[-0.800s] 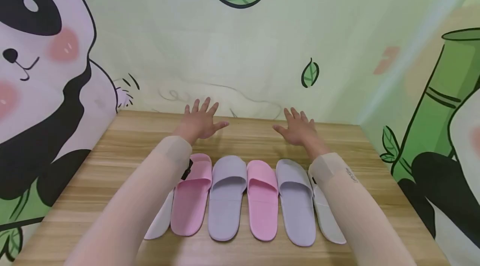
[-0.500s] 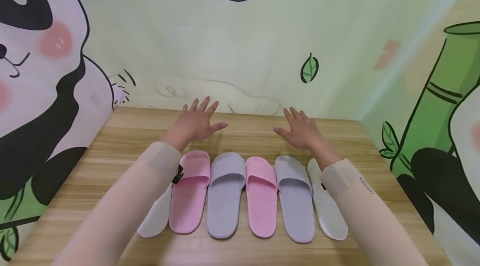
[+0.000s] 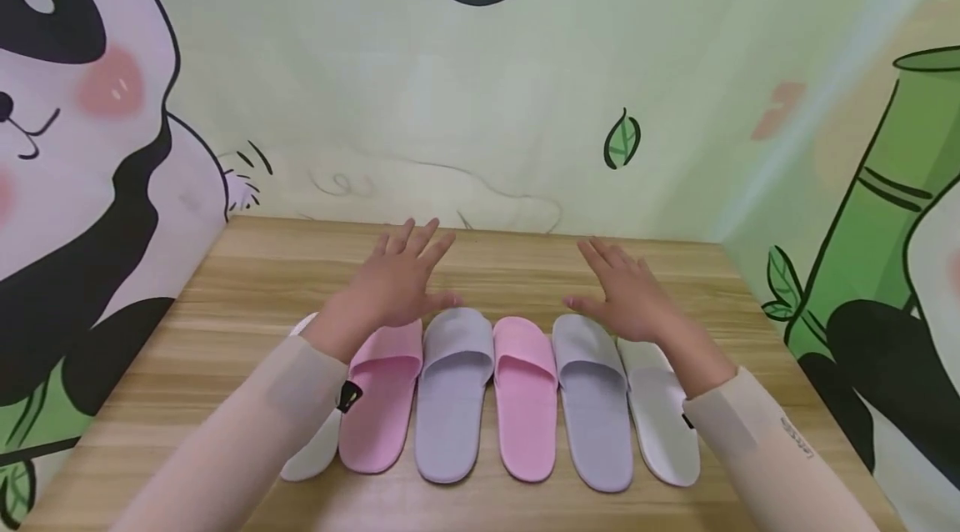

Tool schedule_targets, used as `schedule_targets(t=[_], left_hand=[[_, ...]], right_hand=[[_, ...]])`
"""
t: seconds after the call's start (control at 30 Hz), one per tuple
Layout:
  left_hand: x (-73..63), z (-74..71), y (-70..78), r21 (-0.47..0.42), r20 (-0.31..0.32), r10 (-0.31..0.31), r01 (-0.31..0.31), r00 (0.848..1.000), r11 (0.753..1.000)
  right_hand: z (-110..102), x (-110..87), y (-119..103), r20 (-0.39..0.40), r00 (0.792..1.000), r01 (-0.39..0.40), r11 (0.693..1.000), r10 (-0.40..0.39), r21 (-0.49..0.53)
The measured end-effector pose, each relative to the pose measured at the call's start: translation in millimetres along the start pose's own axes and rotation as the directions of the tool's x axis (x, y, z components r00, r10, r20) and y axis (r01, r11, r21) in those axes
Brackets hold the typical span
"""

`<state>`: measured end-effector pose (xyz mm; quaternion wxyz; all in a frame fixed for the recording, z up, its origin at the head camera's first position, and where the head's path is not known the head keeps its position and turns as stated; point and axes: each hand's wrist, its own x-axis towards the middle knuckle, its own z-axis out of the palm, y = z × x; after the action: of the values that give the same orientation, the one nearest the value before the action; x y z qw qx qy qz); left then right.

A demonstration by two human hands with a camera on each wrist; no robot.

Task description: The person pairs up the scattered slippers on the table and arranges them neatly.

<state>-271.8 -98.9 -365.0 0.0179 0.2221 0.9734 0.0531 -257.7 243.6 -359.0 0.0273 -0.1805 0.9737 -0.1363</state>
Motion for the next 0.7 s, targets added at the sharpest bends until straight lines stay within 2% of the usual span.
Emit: schedule_targets(t=[0.2, 0.5, 0.6, 0.7], left_hand=[[-22.6, 7.5, 19.9, 0.004, 0.031, 0.051, -0.052, 0.998, 0.999], [-51.9, 31.8, 49.0, -0.059, 0.087, 0.153, -0.148, 0.984, 0.987], [-60.6, 39.8, 57.3, -0.052, 0.113, 0.156, -0.151, 0.981, 0.987], [-66.5, 50.1, 63.0, -0.033, 0.129, 0.166, -0.163, 0.978, 0.986]], right_hand=[[7.1, -28.4, 3.6, 0.011, 1.000, 0.021, 1.000, -0.021, -0.006], [30.0, -66.8, 5.7, 0.039, 0.994, 0.099, 0.995, -0.098, -0.011], [37.5, -75.1, 2.3, 0.043, 0.992, 0.123, 0.992, -0.122, -0.029], [43.9, -83.1, -2.2, 0.069, 0.991, 0.116, 0.993, -0.113, -0.038]])
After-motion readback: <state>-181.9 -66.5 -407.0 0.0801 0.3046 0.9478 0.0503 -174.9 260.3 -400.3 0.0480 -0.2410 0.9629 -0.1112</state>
